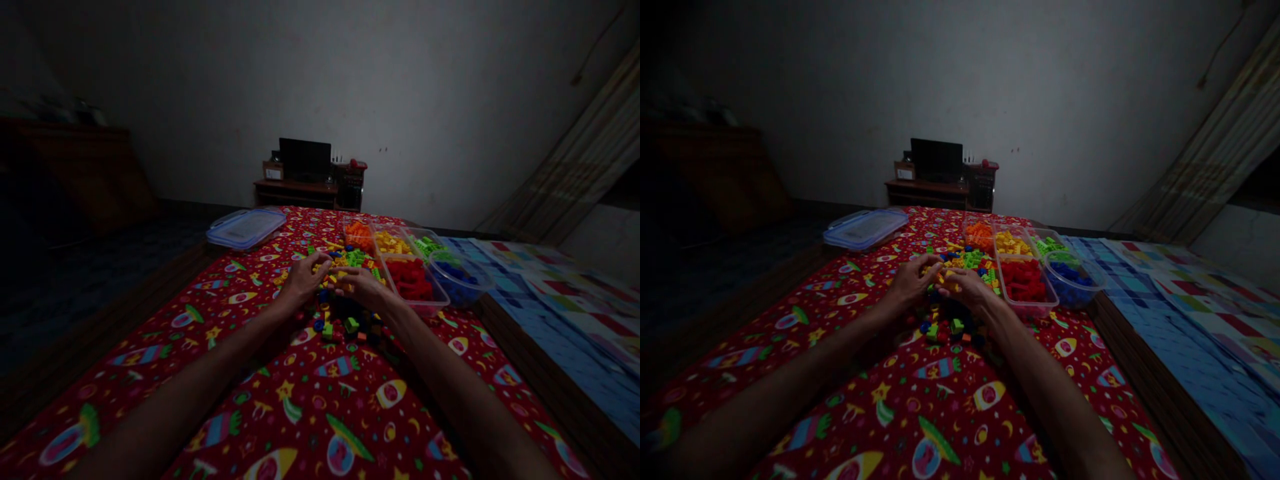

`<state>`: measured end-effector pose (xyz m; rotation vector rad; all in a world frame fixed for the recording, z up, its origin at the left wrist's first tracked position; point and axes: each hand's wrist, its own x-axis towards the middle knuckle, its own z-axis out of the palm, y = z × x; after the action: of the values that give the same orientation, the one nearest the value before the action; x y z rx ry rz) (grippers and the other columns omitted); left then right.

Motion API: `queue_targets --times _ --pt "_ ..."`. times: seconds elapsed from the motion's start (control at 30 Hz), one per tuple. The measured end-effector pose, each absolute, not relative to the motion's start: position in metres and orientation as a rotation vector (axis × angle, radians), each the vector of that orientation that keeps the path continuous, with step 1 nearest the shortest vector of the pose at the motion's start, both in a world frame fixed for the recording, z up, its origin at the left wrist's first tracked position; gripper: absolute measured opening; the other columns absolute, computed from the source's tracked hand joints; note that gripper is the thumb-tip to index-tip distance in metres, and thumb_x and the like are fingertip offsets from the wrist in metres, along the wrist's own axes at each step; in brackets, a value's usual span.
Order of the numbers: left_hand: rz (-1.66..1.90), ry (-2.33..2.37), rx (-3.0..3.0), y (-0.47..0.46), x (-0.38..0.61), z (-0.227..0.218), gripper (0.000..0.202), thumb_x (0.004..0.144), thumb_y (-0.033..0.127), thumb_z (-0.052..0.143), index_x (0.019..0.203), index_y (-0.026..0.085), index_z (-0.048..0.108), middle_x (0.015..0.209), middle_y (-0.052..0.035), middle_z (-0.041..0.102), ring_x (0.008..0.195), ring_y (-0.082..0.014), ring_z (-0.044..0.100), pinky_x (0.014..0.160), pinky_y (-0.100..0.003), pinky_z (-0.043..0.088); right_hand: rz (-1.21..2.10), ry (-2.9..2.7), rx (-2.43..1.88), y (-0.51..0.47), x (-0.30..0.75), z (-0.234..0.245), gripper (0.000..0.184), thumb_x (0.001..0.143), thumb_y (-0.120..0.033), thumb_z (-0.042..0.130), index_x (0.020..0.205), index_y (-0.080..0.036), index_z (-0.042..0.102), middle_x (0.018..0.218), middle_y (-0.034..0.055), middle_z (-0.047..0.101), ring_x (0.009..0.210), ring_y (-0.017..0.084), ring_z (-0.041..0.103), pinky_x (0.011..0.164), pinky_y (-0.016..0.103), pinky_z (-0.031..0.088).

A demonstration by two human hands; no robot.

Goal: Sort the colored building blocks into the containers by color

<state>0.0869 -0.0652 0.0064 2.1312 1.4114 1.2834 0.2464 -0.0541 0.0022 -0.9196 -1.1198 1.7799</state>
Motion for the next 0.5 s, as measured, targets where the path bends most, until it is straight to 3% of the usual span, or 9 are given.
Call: queue_targets --times 0.13,0.33,0.5 --pt "1.291 1.281 2.415 -0.079 0.105 0.001 0.021 0.090 0.028 0.040 0.101 0.020 0.056 0.100 -0.0062 0.061 0.095 -0.0195 0.057 0.088 -0.033 0.046 1.884 -0.839 -0.774 -0.058 0.231 -0.001 0.003 0.079 -0.019 0.058 0.076 -0.018 0.058 0.068 -0.0029 0.061 0.058 0.006 0.055 0.055 0.015 0.050" --pt "1.128 1.480 2.627 -0.086 0.117 -0.014 0.026 0.092 0.025 0.032 0.106 0.014 0.052 0.104 -0.0125 0.055 0.101 -0.0261 0.049 0.091 -0.045 0.041 2.034 -0.683 -0.776 -0.063 0.211 -0.010 0.032 0.091 -0.040 0.039 0.069 -0.020 0.051 0.058 0.0010 0.057 0.055 0.012 0.055 0.051 0.021 0.050" --pt "1.222 1.413 2.512 -0.090 0.120 -0.015 0.037 0.095 0.027 0.024 0.125 0.016 0.043 0.128 -0.0123 0.051 0.125 -0.0235 0.041 0.111 -0.050 0.018 1.944 -0.700 -0.757 -0.064 0.215 -0.009 0.027 0.086 -0.043 0.049 0.072 -0.020 0.050 0.057 -0.0028 0.055 0.049 0.009 0.052 0.046 0.018 0.047"
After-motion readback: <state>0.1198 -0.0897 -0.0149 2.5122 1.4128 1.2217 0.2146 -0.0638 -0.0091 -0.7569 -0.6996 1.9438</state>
